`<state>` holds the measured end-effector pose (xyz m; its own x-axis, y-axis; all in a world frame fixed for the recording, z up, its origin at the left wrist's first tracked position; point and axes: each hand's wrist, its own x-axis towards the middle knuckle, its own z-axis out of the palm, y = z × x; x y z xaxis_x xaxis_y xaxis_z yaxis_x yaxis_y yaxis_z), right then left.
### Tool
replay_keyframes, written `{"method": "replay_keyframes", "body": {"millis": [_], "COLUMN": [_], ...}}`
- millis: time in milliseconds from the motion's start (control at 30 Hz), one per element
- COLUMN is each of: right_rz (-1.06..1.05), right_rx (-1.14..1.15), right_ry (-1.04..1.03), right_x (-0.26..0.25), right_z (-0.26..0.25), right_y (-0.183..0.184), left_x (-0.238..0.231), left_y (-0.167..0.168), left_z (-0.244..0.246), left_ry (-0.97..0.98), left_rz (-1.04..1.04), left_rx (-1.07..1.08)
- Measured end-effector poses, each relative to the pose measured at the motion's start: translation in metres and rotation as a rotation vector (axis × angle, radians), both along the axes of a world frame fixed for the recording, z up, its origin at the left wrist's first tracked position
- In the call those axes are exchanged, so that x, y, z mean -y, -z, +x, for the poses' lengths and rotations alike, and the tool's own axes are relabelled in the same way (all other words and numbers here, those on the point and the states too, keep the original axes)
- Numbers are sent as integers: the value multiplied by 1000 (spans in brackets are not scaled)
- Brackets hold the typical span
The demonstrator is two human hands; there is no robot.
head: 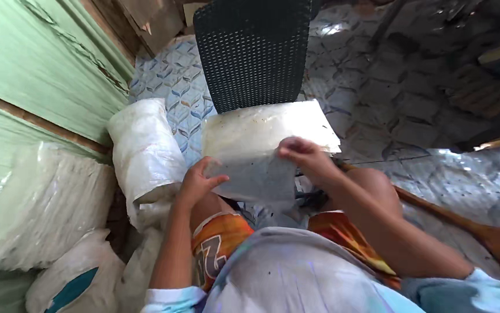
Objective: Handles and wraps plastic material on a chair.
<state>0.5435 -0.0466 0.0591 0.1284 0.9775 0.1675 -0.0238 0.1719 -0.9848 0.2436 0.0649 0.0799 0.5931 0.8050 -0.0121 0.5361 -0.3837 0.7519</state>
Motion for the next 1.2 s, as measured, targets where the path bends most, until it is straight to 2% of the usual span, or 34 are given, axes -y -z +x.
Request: {"method": "replay_keyframes", "body": {"millis": [67, 167, 267, 300, 333, 400, 433, 467, 500, 533, 600, 633, 667, 700, 767, 800, 833, 900, 967, 1033, 1133, 1200], "right_rz": [240, 365, 326, 278, 217, 83, 11, -72, -154, -228, -342, -379, -382, -346, -261, -240, -237, -367, -551, -689, -844, -910], "right_rx": [221, 466, 499, 451, 358, 106, 6, -20, 73, 296, 674, 735, 693, 575, 207, 52, -5, 222, 528, 743, 772, 741], "right_ry": [85, 267, 481, 550, 603, 621, 597, 579, 602, 661, 732, 755, 782, 819, 860, 823, 778, 769, 758, 721, 662, 646], "right_x": [6, 20, 20, 17, 12, 2, -2, -5, -9, -13, -18, -21, -25, -31, -40, -43, -46, -59, -74, -86, -100, -106], "right_z": [25, 47, 85, 99, 110, 123, 124, 123, 123, 126, 142, 151, 160, 169, 183, 186, 187, 185, 182, 180, 181, 177], "right_y": [-41, -102, -134, -137, -136, -123, -112, -98, -83, -67, -36, -22, -12, -5, 1, 1, 2, 13, 32, 66, 111, 134], "left_x": [3, -8, -30, -36, -41, -47, -45, -42, -40, -43, -57, -65, -74, -85, -107, -116, -122, -135, -158, -177, -187, -187], "left_y": [-11, -7, -16, -18, -14, -1, 4, 7, 6, 6, 1, -1, -3, -5, -4, -2, 0, 14, 48, 88, 146, 173], "left_z": [-2, -15, -49, -61, -71, -69, -59, -43, -26, -12, -2, -1, 2, 6, 13, 15, 17, 27, 37, 40, 43, 47], "left_ry": [98, 146, 34, -65, -195, -367, -376, -402, -460, -542, -607, -593, -575, -561, -481, -380, -304, -353, -483, -499, -496, -496], "left_rz": [16, 51, 11, -11, -42, -257, -381, -461, -487, -422, -93, 48, 119, 117, -49, -174, -252, -171, -22, 4, -111, -205], "left_rx": [-227, -384, -276, -149, 80, 645, 767, 760, 688, 571, 220, 97, 85, 172, 545, 691, 713, 444, 112, -114, -261, -356]}}
